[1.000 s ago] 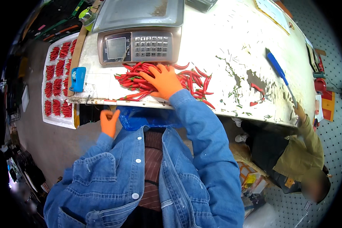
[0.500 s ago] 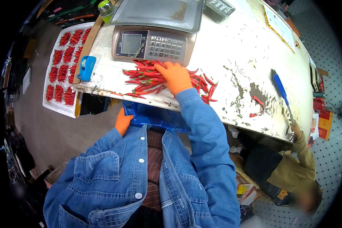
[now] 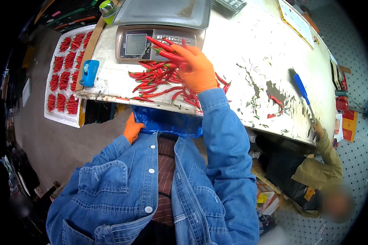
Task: The person sorts red chili peppers on a white countertop, placing them into a digital scale tray and a plastic container. They then gather the peppers into a blue plastic bag and hand it to a customer. The person also picks up a pepper from the floor and cleans the counter with a brush.
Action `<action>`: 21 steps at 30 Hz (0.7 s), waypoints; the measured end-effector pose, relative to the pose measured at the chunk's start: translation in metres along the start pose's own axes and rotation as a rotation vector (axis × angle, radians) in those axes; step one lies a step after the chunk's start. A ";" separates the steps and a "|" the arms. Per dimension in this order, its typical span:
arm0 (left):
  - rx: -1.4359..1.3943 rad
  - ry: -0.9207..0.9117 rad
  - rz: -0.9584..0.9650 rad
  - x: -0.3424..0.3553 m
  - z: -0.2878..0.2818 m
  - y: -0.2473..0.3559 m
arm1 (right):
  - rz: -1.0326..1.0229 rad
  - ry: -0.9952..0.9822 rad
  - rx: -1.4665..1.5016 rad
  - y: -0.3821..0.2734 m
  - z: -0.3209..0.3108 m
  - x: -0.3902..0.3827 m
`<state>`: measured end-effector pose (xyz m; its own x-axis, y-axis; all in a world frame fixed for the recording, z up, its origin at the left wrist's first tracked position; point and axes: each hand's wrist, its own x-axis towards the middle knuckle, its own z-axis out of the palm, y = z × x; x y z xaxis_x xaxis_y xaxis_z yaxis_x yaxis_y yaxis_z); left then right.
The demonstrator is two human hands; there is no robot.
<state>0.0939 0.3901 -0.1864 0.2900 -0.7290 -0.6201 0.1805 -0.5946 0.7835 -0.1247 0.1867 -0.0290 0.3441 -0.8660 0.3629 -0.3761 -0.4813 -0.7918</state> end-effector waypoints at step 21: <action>-0.093 -0.117 -0.043 0.008 -0.019 -0.022 | 0.459 -0.783 0.007 0.137 0.180 -0.197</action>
<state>0.1103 0.4038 -0.2077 0.1695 -0.7416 -0.6491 0.2778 -0.5960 0.7534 -0.0897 0.3160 -0.2979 0.6496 -0.6307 -0.4245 -0.6158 -0.1089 -0.7804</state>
